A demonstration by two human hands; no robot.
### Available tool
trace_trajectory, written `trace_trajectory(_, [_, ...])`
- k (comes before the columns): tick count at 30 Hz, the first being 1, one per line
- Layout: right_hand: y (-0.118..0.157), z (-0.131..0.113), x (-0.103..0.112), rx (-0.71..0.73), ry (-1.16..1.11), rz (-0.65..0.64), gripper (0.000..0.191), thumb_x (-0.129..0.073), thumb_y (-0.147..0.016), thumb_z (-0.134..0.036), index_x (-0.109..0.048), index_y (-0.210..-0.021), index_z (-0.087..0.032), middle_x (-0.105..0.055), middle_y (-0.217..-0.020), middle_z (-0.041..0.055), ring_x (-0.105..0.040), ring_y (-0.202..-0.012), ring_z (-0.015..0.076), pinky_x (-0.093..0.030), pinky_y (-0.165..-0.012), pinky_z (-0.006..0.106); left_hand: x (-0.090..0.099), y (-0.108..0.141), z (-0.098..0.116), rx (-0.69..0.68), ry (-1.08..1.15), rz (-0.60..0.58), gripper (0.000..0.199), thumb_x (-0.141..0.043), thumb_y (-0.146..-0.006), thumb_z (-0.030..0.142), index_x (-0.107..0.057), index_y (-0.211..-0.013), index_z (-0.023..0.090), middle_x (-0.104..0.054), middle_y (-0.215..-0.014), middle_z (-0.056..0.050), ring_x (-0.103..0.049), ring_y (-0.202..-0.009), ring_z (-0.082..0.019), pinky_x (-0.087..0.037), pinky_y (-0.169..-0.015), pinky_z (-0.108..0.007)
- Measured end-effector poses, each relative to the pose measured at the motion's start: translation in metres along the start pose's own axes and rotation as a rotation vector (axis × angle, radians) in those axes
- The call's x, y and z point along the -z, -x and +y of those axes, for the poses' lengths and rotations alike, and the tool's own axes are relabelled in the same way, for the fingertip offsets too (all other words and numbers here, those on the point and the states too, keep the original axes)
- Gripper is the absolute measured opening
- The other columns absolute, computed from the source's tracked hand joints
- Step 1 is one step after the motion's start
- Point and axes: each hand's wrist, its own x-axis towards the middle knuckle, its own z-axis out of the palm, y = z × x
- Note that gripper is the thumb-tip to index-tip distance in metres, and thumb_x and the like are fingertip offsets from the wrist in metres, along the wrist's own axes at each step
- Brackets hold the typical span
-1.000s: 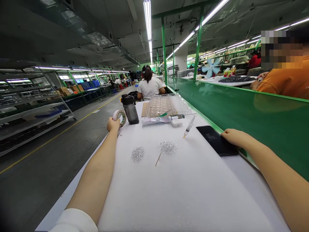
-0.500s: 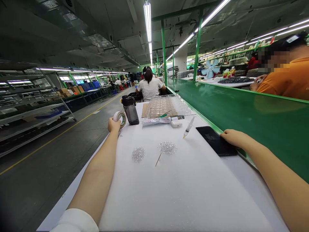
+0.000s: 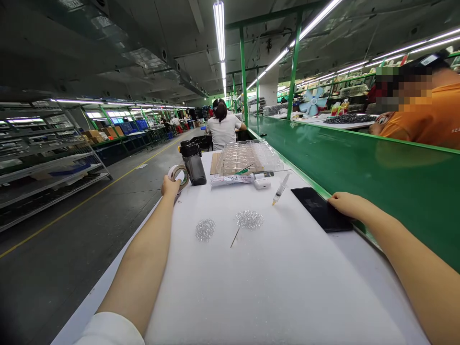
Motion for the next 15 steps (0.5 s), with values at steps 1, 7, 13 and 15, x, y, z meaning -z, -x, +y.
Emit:
trace_trajectory(1, [0.0, 0.0, 0.0, -0.004, -0.003, 0.003, 0.038, -0.055, -0.115, -0.032, -0.065, -0.079, -0.025, -0.076, -0.093, 0.0137, -0.073, -0.081, 0.03, -0.058, -0.059, 0.036, -0.001, -0.001, -0.001, 0.02, 0.01, 0.0, 0.054, -0.095, -0.082, 0.008, -0.049, -0.094, 0.033, -0.08, -0.113, -0.01, -0.08, -0.137, -0.044, -0.063, -0.122, -0.06])
trace_trajectory(7, [0.003, -0.003, 0.0, -0.007, -0.011, 0.003, 0.032, -0.061, -0.109, -0.032, -0.064, -0.078, -0.025, -0.076, -0.092, 0.0142, -0.074, -0.084, 0.0314, -0.06, -0.059, 0.036, 0.001, 0.001, -0.002, 0.017, 0.035, 0.033, 0.057, -0.092, -0.083, 0.002, -0.044, -0.086, 0.031, -0.077, -0.105, -0.009, -0.08, -0.135, -0.045, -0.061, -0.123, -0.063])
trace_trajectory(13, [0.016, -0.013, 0.008, -0.002, 0.009, -0.013, 0.034, -0.061, -0.111, -0.028, -0.063, -0.077, -0.025, -0.076, -0.091, 0.0125, -0.075, -0.083, 0.0291, -0.057, -0.061, 0.034, 0.006, 0.004, 0.005, -0.021, 0.069, 0.123, 0.044, -0.09, -0.098, 0.018, -0.049, -0.095, 0.032, -0.082, -0.116, -0.01, -0.08, -0.139, -0.041, -0.062, -0.122, -0.056])
trace_trajectory(15, [0.018, -0.015, 0.009, -0.005, 0.009, -0.01, 0.035, -0.062, -0.113, -0.028, -0.064, -0.078, -0.025, -0.076, -0.093, 0.0123, -0.074, -0.081, 0.0279, -0.055, -0.061, 0.034, 0.006, 0.002, 0.005, 0.014, 0.069, 0.12, 0.045, -0.09, -0.097, 0.019, -0.048, -0.095, 0.032, -0.082, -0.118, -0.011, -0.079, -0.141, -0.041, -0.063, -0.122, -0.056])
